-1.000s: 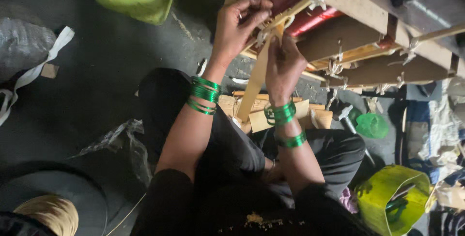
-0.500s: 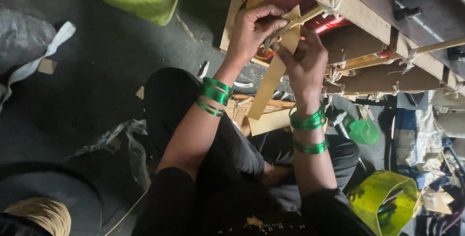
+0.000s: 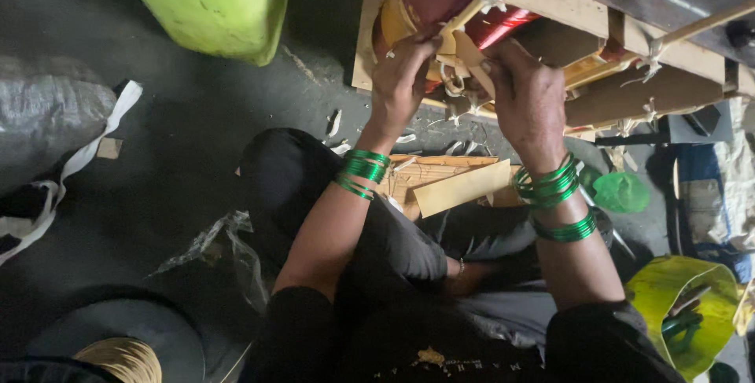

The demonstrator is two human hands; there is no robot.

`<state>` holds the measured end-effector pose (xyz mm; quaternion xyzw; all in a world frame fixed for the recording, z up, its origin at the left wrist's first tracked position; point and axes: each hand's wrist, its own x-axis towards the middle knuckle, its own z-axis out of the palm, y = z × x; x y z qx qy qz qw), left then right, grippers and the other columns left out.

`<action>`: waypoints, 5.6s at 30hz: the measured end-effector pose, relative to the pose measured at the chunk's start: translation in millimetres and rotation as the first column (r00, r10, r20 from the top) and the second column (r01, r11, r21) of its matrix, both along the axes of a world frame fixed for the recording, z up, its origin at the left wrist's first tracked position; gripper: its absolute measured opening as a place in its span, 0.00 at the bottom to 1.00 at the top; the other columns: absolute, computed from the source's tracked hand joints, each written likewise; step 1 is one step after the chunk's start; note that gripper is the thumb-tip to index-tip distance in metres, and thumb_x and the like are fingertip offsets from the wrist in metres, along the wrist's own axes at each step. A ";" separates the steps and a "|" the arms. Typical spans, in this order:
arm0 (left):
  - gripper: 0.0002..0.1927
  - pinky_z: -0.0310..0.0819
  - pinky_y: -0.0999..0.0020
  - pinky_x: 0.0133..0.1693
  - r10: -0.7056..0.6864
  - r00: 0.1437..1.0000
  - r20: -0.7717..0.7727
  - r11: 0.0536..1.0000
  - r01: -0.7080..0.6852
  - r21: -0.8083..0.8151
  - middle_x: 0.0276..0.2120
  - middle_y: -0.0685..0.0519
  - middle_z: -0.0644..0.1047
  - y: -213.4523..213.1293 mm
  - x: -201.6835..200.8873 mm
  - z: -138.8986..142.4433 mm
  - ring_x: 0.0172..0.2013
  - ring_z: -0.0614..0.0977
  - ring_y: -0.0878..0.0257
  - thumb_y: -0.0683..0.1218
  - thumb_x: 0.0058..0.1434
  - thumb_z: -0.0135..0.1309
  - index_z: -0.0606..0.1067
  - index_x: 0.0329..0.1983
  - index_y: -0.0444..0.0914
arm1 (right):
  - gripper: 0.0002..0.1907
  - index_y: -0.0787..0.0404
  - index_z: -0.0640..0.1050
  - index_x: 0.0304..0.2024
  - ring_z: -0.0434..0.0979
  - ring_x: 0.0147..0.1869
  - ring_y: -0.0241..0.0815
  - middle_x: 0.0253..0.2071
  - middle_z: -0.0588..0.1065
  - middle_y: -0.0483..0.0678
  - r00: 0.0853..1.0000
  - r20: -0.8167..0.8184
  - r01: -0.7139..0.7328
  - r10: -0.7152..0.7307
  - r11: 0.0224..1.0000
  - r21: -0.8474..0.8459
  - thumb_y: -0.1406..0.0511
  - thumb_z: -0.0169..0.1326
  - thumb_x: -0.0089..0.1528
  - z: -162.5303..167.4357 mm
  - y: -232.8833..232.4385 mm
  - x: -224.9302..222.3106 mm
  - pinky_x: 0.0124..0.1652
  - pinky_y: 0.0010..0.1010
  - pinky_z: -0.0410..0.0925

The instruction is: The person sits on the floor and assembles a wooden structure by tying white straps around vertical dowels and securing them to a frame. They use pliers to cut excess strap and a hammer to adjust components. The person also handles a long beige strap, folding and positioning it within the structure.

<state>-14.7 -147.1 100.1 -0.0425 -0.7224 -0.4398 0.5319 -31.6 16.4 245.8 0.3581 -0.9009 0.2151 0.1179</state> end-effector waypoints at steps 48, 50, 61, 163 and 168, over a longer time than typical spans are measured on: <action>0.09 0.72 0.81 0.40 -0.300 0.797 -0.524 0.333 0.602 0.725 0.38 0.60 0.77 22.1 -16.0 31.8 0.39 0.77 0.75 0.33 0.69 0.65 0.77 0.44 0.36 | 0.11 0.67 0.73 0.48 0.84 0.52 0.36 0.47 0.82 0.48 0.980 0.199 0.161 -0.016 0.654 -0.739 0.80 0.57 0.66 -62.7 -57.8 7.4 0.50 0.27 0.78; 0.08 0.69 0.79 0.38 -0.350 0.911 -0.220 0.477 0.375 0.795 0.41 0.56 0.79 22.5 -15.9 26.1 0.36 0.74 0.74 0.34 0.68 0.59 0.78 0.50 0.33 | 0.11 0.68 0.72 0.48 0.84 0.54 0.37 0.47 0.82 0.48 0.962 0.260 0.169 0.087 0.559 -0.812 0.81 0.57 0.66 -71.3 -57.4 3.6 0.54 0.28 0.78; 0.18 0.71 0.63 0.43 -0.472 0.849 0.240 0.717 0.211 0.664 0.45 0.44 0.80 21.6 -9.9 40.3 0.41 0.75 0.60 0.41 0.68 0.58 0.76 0.60 0.32 | 0.20 0.59 0.79 0.52 0.83 0.45 0.48 0.43 0.80 0.50 0.997 0.069 0.003 0.029 0.904 -0.428 0.76 0.62 0.58 -35.4 -30.3 -18.1 0.46 0.35 0.76; 0.09 0.71 0.52 0.48 -0.227 0.914 0.337 0.965 0.165 0.202 0.45 0.44 0.80 6.5 -11.9 50.5 0.47 0.80 0.45 0.40 0.69 0.53 0.76 0.51 0.36 | 0.20 0.60 0.82 0.51 0.76 0.48 0.58 0.45 0.76 0.56 0.992 -0.077 0.108 -0.100 0.989 0.104 0.59 0.68 0.60 22.5 10.6 8.7 0.46 0.47 0.67; 0.11 0.69 0.53 0.55 -0.021 0.988 0.153 0.980 -0.011 0.201 0.47 0.47 0.78 28.2 -3.5 54.1 0.52 0.76 0.49 0.41 0.70 0.53 0.77 0.54 0.39 | 0.08 0.56 0.84 0.39 0.66 0.63 0.58 0.61 0.72 0.52 0.953 -0.298 0.087 -0.051 0.990 0.108 0.62 0.66 0.59 29.4 16.6 45.2 0.59 0.52 0.59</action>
